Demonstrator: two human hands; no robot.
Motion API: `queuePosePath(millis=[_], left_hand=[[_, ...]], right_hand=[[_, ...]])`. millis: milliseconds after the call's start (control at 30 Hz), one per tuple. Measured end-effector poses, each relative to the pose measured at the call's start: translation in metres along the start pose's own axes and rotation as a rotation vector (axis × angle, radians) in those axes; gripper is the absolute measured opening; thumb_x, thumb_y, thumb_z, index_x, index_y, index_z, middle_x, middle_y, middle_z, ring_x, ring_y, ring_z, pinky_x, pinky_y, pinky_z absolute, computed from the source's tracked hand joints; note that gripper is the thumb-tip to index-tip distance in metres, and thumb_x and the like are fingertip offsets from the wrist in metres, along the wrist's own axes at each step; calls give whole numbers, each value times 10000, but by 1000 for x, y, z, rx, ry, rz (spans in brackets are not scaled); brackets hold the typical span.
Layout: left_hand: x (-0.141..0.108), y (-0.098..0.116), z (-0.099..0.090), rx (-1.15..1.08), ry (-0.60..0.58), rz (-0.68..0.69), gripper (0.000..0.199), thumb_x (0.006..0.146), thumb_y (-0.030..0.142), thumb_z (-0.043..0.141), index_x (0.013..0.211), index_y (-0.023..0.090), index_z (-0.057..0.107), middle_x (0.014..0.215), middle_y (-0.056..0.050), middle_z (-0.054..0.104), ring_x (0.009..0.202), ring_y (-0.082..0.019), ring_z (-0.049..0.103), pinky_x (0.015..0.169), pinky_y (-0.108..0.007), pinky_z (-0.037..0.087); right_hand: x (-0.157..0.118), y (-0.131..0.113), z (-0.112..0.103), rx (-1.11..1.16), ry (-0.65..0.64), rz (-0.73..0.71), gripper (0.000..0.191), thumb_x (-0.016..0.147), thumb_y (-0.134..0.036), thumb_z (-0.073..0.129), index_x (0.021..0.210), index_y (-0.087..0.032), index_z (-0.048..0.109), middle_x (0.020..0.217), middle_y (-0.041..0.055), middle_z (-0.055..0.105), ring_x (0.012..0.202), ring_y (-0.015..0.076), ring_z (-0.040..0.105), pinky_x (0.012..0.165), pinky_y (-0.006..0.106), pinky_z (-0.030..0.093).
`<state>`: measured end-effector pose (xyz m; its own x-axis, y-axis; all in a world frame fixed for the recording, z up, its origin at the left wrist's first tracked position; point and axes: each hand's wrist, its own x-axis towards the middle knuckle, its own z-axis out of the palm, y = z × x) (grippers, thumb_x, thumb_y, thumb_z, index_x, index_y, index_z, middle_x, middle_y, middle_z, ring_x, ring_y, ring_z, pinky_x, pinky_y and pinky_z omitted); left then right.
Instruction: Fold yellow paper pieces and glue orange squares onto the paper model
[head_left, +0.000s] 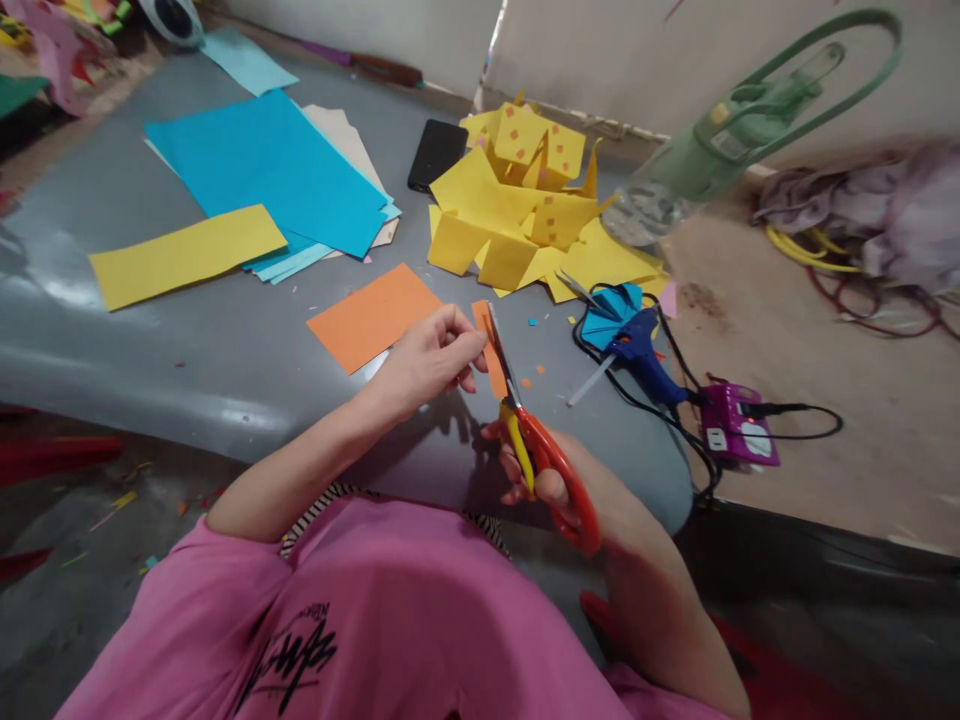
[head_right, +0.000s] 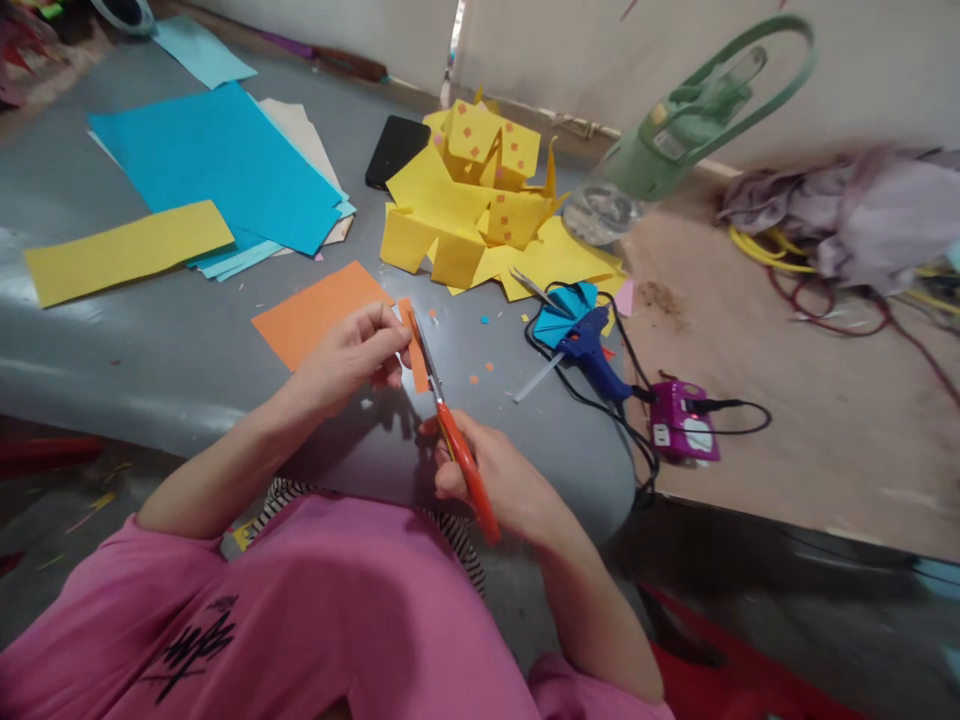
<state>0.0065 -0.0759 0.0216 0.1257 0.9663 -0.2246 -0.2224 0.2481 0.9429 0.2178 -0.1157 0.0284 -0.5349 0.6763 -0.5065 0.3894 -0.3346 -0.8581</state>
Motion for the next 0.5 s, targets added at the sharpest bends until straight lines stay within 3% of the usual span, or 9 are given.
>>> queuePosePath(millis=[167,333,500], left_hand=[[0,-1,1,15,-7,6,194,935,153,563,775,198,464,657,70,643,466,-23,570,426,-148,341],[1,0,3,-4,-14,14,195,925,128,567,772,194,466,650,74,637,459,-21,565,422,-146,338],[0,2,5,-15,-9,14,196,921,120,565,769,193,466,637,74,633,451,-20,561,427,-145,344]], right_hand=[[2,4,0,4,2,-61,696,702,-829,630,1103,-262,604,758,-12,506,631,152,490,616,340,593],[4,7,2,17,-9,-51,612,754,-729,655,1133,-251,598,762,-23,507,622,135,483,640,338,612],[3,8,5,50,6,-82,676,755,-822,597,1138,-265,604,758,-24,484,620,135,470,627,316,609]])
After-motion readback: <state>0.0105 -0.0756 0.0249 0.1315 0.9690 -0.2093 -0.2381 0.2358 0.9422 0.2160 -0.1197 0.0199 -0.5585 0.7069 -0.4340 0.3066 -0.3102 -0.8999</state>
